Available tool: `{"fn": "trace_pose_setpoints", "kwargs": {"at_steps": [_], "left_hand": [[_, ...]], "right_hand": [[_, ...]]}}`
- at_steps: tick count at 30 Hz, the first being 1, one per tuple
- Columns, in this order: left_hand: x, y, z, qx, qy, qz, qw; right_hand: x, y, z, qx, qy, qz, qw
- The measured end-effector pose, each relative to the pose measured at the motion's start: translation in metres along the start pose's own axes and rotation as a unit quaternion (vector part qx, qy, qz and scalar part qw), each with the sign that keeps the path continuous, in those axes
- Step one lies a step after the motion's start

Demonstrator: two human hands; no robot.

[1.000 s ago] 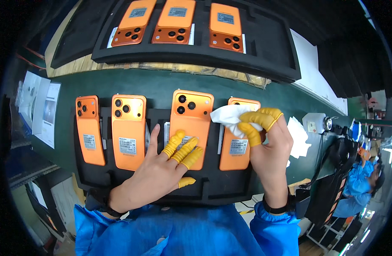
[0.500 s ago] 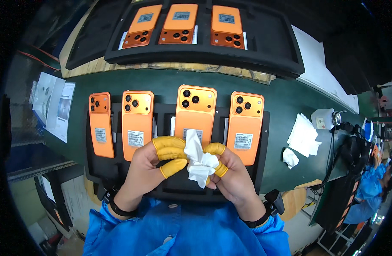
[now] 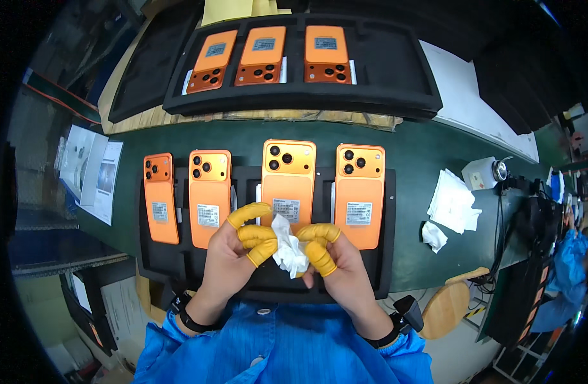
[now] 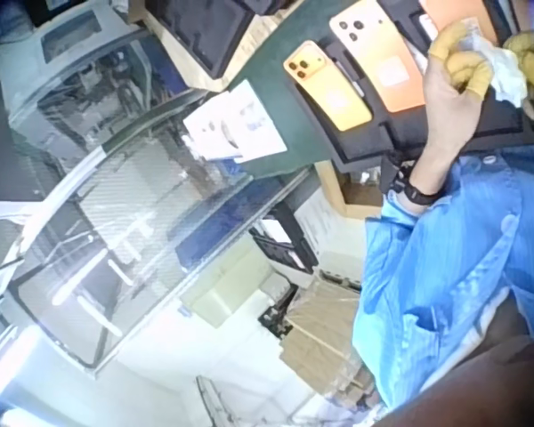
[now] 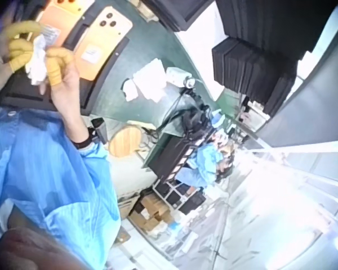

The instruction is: Cleaning and inspecting smartphone backs and screens on a factory assembly line.

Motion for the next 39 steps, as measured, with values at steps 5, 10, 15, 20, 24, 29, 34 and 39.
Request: {"fn": "trace_pose_setpoints", "kwargs": {"at_steps": [5,10,15,20,24,29,34,39], "left_hand": [[0.019,-0.016,-0.004,0.074,0.103,0.093,0.988],[0.076,0.025,-0.018,-0.031,0.294,0.493,0.818],[0.042,0.016,-0.023,-0.045,0.251,0.468,0.846],[0.030,-0.002,-0.018,0.006,0.138,0.361,0.922],[0.040,-0.003,-0.020,0.029,0.178,0.364,0.914],[0.048,-0.004,-0.026,0.064,0.248,0.366,0.895],[0.042,0.003,-0.024,0.025,0.226,0.362,0.904],[0.045,0.005,-0.018,-0.017,0.266,0.492,0.829]], "right_hand": [[-0.030,0.006,-0.004,0.013,-0.150,-0.231,0.961],[-0.066,0.036,-0.019,0.027,-0.321,-0.547,0.773],[-0.063,0.037,-0.020,0.007,-0.281,-0.461,0.842],[-0.050,0.037,-0.013,-0.033,-0.200,-0.320,0.925],[-0.026,0.026,-0.003,-0.006,-0.057,-0.116,0.992],[-0.029,0.032,0.006,0.003,-0.058,-0.204,0.977],[-0.055,0.042,0.007,0.017,-0.203,-0.461,0.864],[-0.078,-0.011,0.034,0.150,-0.177,-0.400,0.887]]}}
Point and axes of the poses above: each hand's wrist, its own z-axis towards the middle knuckle, its own y-axis out of the palm, x = y × z, the point moved 9 cm from there along z, towards the middle knuckle
